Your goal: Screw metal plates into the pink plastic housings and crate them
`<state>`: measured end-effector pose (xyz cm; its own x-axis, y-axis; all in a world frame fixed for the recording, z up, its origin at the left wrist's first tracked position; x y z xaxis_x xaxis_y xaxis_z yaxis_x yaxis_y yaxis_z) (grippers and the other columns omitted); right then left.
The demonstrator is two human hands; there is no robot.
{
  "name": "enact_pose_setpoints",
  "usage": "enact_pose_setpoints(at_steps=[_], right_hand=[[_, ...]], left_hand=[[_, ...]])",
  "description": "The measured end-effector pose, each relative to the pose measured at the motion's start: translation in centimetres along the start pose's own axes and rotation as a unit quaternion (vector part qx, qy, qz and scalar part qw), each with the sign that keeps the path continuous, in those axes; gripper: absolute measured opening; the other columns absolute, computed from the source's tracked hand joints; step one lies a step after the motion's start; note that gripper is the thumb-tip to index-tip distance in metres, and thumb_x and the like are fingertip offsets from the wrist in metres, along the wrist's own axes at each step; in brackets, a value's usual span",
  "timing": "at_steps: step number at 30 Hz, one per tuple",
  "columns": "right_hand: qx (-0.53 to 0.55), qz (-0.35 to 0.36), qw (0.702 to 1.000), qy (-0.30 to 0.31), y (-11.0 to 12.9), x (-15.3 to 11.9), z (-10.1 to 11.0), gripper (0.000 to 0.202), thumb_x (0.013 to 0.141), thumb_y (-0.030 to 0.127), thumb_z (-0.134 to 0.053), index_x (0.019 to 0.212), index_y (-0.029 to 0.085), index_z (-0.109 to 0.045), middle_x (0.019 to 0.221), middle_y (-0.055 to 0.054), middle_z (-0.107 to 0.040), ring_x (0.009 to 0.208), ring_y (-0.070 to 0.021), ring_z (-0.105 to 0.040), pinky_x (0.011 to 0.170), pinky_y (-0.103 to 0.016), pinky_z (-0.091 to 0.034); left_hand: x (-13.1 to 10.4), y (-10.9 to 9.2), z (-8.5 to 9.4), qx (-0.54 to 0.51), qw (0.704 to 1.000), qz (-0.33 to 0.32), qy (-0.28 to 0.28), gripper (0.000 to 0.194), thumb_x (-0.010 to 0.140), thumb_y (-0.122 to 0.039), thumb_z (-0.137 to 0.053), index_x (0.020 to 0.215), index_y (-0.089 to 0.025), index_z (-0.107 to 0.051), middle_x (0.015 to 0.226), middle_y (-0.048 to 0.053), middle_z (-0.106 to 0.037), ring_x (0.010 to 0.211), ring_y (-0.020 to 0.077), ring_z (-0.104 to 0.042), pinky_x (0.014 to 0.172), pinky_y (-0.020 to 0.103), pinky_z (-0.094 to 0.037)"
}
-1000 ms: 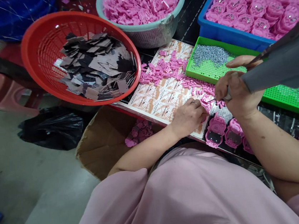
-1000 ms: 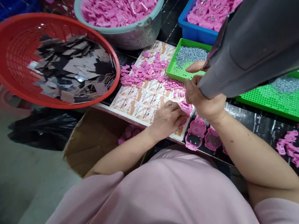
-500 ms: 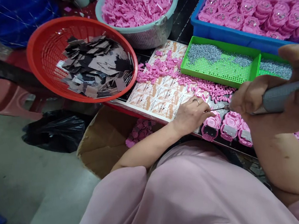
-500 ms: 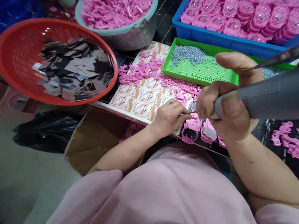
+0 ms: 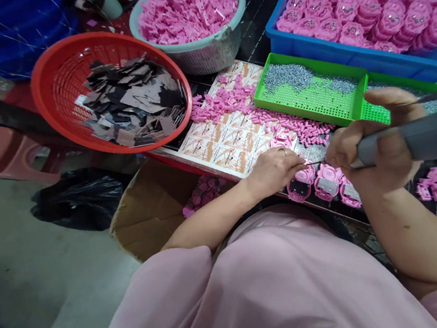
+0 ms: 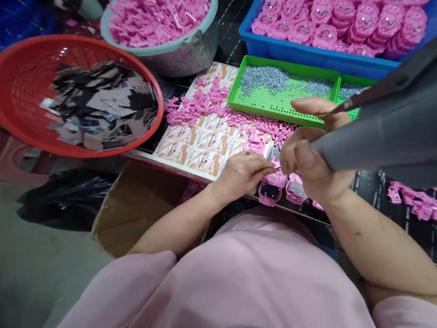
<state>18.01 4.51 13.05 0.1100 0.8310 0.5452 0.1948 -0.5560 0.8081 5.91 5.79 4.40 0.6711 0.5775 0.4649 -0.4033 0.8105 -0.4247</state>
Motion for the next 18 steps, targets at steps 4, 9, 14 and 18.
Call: enact_pose_setpoints(at_steps=[4,9,14,18], right_hand=[[-0.020,-0.003,0.999,-0.027,-1.2,-0.3,1.0,0.031,0.077,0.038,-0.068,0.106,0.029,-0.064,0.045,0.008,-0.050,0.029,-0.0139,-0.040,0.025,-0.029,-0.033],[-0.006,0.003,1.000,0.001,-1.4,0.0,0.7,0.023,0.077,0.034,-0.070,0.099,0.029,-0.066,0.044,0.008,-0.051,0.028,-0.0126,-0.039,0.024,-0.028,-0.031],[-0.008,-0.040,0.998,0.044,-1.2,0.2,-0.2,0.019,0.079,0.033,-0.071,0.097,0.028,-0.068,0.045,0.007,-0.049,0.029,-0.0109,-0.040,0.028,-0.027,-0.032],[0.015,-0.056,0.997,0.057,-1.6,0.2,-0.3,0.017,0.082,0.029,-0.069,0.098,0.026,-0.067,0.048,0.006,-0.049,0.034,-0.0116,-0.045,0.032,-0.027,-0.036]], left_hand=[[-0.3,-0.1,0.7,0.067,0.998,-0.007,0.005,0.026,0.095,-0.037,-0.055,0.087,-0.019,-0.072,0.086,0.003,-0.073,0.083,0.0167,-0.064,0.075,0.031,-0.045],[-0.4,-1.4,-0.8,0.093,0.993,-0.075,-0.013,0.019,0.093,-0.029,-0.057,0.085,-0.018,-0.069,0.104,0.003,-0.072,0.106,0.0196,-0.060,0.086,0.034,-0.044],[-0.2,-1.5,-2.4,0.094,0.991,-0.090,0.026,0.016,0.094,-0.021,-0.053,0.088,-0.016,-0.068,0.108,0.004,-0.072,0.106,0.0159,-0.061,0.091,0.033,-0.044],[-0.3,-1.4,-2.3,0.092,0.992,-0.076,0.030,0.014,0.093,-0.020,-0.055,0.087,-0.016,-0.068,0.110,0.003,-0.071,0.106,0.0157,-0.062,0.091,0.032,-0.045]])
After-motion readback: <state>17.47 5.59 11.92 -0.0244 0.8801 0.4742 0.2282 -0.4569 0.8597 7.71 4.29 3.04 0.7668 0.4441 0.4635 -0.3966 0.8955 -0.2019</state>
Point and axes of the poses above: each hand's wrist, its own x-axis towards the middle knuckle, its own z-axis out of the back of the hand, y = z × x, the point moved 6 cm from there along x, towards the middle knuckle
